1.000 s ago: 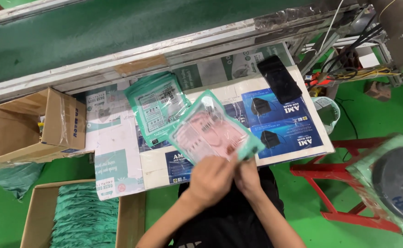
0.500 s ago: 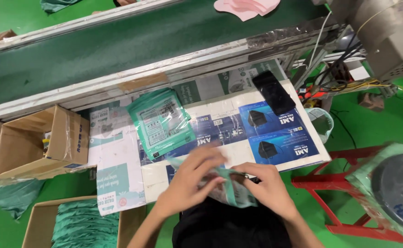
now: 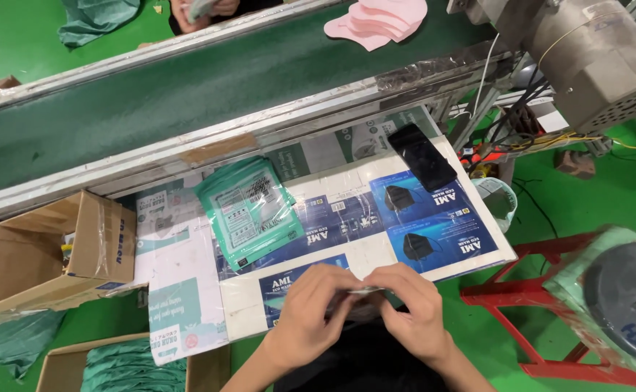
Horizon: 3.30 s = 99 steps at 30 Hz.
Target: Packaging pink face masks into plastic packets in an industrial setting.
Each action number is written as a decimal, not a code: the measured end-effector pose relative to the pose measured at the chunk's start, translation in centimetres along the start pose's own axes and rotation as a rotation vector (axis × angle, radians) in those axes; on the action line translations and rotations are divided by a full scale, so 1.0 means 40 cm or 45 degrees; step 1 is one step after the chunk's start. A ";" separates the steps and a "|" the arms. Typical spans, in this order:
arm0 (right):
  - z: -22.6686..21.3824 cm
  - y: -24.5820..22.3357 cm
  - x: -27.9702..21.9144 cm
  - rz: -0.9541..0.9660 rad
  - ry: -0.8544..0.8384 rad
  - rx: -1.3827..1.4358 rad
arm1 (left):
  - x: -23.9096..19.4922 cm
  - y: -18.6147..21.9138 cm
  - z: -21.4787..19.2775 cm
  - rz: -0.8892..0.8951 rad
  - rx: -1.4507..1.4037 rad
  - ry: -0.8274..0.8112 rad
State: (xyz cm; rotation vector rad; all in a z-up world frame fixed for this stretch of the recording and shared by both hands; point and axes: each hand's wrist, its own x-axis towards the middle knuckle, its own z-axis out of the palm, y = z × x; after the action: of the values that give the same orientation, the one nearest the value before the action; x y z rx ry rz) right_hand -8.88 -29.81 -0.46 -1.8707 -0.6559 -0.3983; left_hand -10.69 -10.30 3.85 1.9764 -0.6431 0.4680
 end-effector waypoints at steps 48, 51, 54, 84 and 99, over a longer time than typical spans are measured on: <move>0.056 0.262 0.019 0.272 0.494 0.295 | 0.197 -0.127 -0.160 0.393 0.053 0.317; 0.122 0.235 0.082 0.304 0.516 0.507 | 0.195 -0.147 -0.185 0.375 0.030 0.383; 0.202 0.184 0.143 0.739 0.603 0.945 | 0.183 -0.167 -0.204 0.375 0.077 0.572; 0.528 0.438 0.925 -0.365 -0.144 -0.743 | 0.215 -0.289 -0.233 0.213 0.435 0.753; 0.134 0.166 0.386 -0.324 -0.247 -0.550 | 0.324 -0.553 0.043 -0.471 -1.855 0.534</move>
State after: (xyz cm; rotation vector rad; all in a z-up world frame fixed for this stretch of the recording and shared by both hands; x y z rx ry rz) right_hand 7.26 -22.81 1.13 -2.2606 -1.0071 -0.5619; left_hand 13.20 -6.31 -4.71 0.5405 -0.1762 0.0726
